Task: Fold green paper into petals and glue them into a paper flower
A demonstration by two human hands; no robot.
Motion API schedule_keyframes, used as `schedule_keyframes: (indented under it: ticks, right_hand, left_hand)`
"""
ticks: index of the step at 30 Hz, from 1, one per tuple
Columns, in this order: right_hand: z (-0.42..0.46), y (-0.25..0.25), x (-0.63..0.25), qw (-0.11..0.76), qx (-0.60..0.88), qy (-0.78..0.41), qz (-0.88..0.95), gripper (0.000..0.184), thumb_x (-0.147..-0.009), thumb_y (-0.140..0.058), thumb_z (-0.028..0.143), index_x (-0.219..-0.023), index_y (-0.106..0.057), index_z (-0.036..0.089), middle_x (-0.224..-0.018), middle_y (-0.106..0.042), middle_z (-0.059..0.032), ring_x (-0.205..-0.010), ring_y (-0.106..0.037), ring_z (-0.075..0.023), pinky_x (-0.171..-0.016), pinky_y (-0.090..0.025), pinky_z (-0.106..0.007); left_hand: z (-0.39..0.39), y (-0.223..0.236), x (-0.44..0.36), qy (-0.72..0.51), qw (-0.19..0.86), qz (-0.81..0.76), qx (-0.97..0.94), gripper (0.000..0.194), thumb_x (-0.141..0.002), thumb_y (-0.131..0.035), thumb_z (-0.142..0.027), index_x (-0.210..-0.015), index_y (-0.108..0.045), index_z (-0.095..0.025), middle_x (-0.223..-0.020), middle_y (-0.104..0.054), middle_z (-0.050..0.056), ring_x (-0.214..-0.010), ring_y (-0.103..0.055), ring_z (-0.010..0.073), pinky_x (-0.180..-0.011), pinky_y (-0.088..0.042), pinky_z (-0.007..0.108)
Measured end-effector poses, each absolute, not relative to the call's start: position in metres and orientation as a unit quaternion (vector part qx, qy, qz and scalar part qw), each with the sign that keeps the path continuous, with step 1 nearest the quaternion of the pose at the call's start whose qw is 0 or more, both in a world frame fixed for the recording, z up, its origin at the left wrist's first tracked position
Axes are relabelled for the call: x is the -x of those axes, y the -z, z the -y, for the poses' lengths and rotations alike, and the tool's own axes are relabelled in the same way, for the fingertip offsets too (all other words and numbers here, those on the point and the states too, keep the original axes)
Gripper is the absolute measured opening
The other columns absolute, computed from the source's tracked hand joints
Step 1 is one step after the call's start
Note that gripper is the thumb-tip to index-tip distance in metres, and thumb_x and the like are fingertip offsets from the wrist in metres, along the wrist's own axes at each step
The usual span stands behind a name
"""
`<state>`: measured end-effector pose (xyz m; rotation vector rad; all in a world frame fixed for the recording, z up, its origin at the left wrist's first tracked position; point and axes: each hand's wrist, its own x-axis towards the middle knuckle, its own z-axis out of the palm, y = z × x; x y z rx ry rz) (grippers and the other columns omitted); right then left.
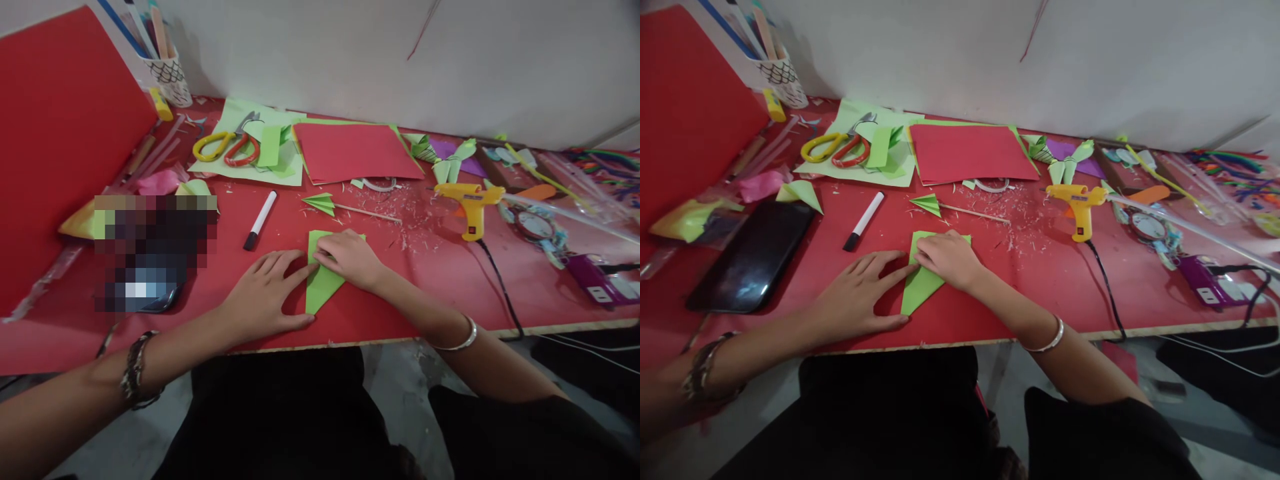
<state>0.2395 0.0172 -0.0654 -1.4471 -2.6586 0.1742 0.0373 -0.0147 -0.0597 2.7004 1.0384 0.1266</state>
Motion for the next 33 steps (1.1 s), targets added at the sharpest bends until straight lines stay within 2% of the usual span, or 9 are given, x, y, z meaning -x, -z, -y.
schedule_keyframes:
  ticks: [3, 7, 11, 19, 23, 27, 30, 33]
  right_hand:
    - [-0.017, 0.065, -0.239, 0.052, 0.478, -0.049, 0.876, 0.027, -0.09, -0.037, 0.031, -0.074, -0.053, 0.016, -0.071, -0.059, -0.0012, -0.065, -0.048, -0.0133, -0.064, -0.024, -0.027]
    - [-0.016, 0.065, -0.239, 0.053, 0.476, -0.052, 0.876, 0.027, -0.09, -0.037, 0.03, -0.075, -0.054, 0.016, -0.071, -0.06, -0.0016, -0.066, -0.049, -0.0135, -0.064, -0.025, -0.027]
    - [-0.016, 0.066, -0.239, 0.05, 0.479, -0.045, 0.875, 0.028, -0.091, -0.037, 0.032, -0.075, -0.054, 0.016, -0.071, -0.061, -0.0018, -0.066, -0.05, -0.0135, -0.065, -0.025, -0.027]
    - [-0.016, 0.063, -0.237, 0.016, 0.479, -0.035, 0.877, 0.026, -0.091, -0.038, 0.031, -0.079, -0.056, 0.015, -0.075, -0.063, -0.0033, -0.07, -0.053, -0.0151, -0.065, -0.025, -0.028]
    - [-0.016, 0.063, -0.237, 0.017, 0.473, -0.026, 0.88, 0.026, -0.091, -0.037, 0.03, -0.08, -0.056, 0.016, -0.076, -0.064, -0.0032, -0.07, -0.054, -0.0151, -0.065, -0.025, -0.028]
    - [-0.015, 0.062, -0.235, 0.012, 0.458, 0.003, 0.889, 0.027, -0.091, -0.035, 0.025, -0.081, -0.059, 0.015, -0.077, -0.064, -0.0049, -0.073, -0.055, -0.017, -0.065, -0.025, -0.03]
    - [-0.014, 0.06, -0.235, 0.006, 0.453, 0.016, 0.891, 0.027, -0.091, -0.035, 0.024, -0.085, -0.06, 0.014, -0.08, -0.064, -0.0069, -0.077, -0.055, -0.0192, -0.067, -0.028, -0.031]
    - [-0.009, 0.055, -0.237, 0.012, 0.451, 0.002, 0.893, 0.025, -0.089, -0.039, 0.028, -0.094, -0.059, 0.014, -0.088, -0.062, -0.0097, -0.082, -0.054, -0.0215, -0.07, -0.031, -0.033]
  left_hand:
    - [0.018, 0.06, -0.037, -0.043, 0.127, -0.344, -0.929, 0.059, -0.079, -0.043, -0.057, -0.132, -0.039, -0.03, -0.14, -0.03, 0.009, -0.126, -0.031, 0.0286, -0.103, -0.024, 0.046]
    - [0.021, 0.062, -0.035, -0.029, 0.13, -0.288, -0.948, 0.049, -0.087, -0.037, -0.049, -0.134, -0.033, -0.034, -0.145, -0.025, 0.005, -0.132, -0.023, 0.0233, -0.107, -0.016, 0.045]
    - [0.02, 0.061, -0.033, -0.006, 0.131, -0.234, -0.963, 0.045, -0.09, -0.033, -0.046, -0.133, -0.034, -0.034, -0.146, -0.025, 0.004, -0.133, -0.023, 0.0209, -0.107, -0.016, 0.043]
    - [0.022, 0.055, -0.021, 0.016, 0.129, -0.181, -0.975, 0.047, -0.089, -0.036, -0.047, -0.134, -0.032, -0.035, -0.147, -0.022, 0.006, -0.133, -0.024, 0.0225, -0.106, -0.019, 0.042]
    - [0.023, 0.052, -0.013, 0.024, 0.14, -0.166, -0.976, 0.047, -0.088, -0.039, -0.045, -0.134, -0.032, -0.035, -0.146, -0.024, 0.005, -0.133, -0.025, 0.0217, -0.108, -0.015, 0.042]
    - [0.02, 0.047, -0.008, 0.037, 0.162, -0.149, -0.975, 0.053, -0.084, -0.048, -0.046, -0.133, -0.032, -0.037, -0.146, -0.024, 0.006, -0.133, -0.024, 0.0241, -0.109, -0.007, 0.049]
    - [0.017, 0.044, -0.007, 0.052, 0.173, -0.14, -0.973, 0.065, -0.074, -0.059, -0.048, -0.133, -0.032, -0.038, -0.146, -0.023, 0.008, -0.132, -0.025, 0.0283, -0.106, -0.004, 0.055]
    - [0.015, 0.044, -0.007, 0.049, 0.188, -0.134, -0.972, 0.081, -0.063, -0.068, -0.053, -0.133, -0.031, -0.039, -0.146, -0.021, 0.008, -0.132, -0.023, 0.0316, -0.106, -0.005, 0.057]
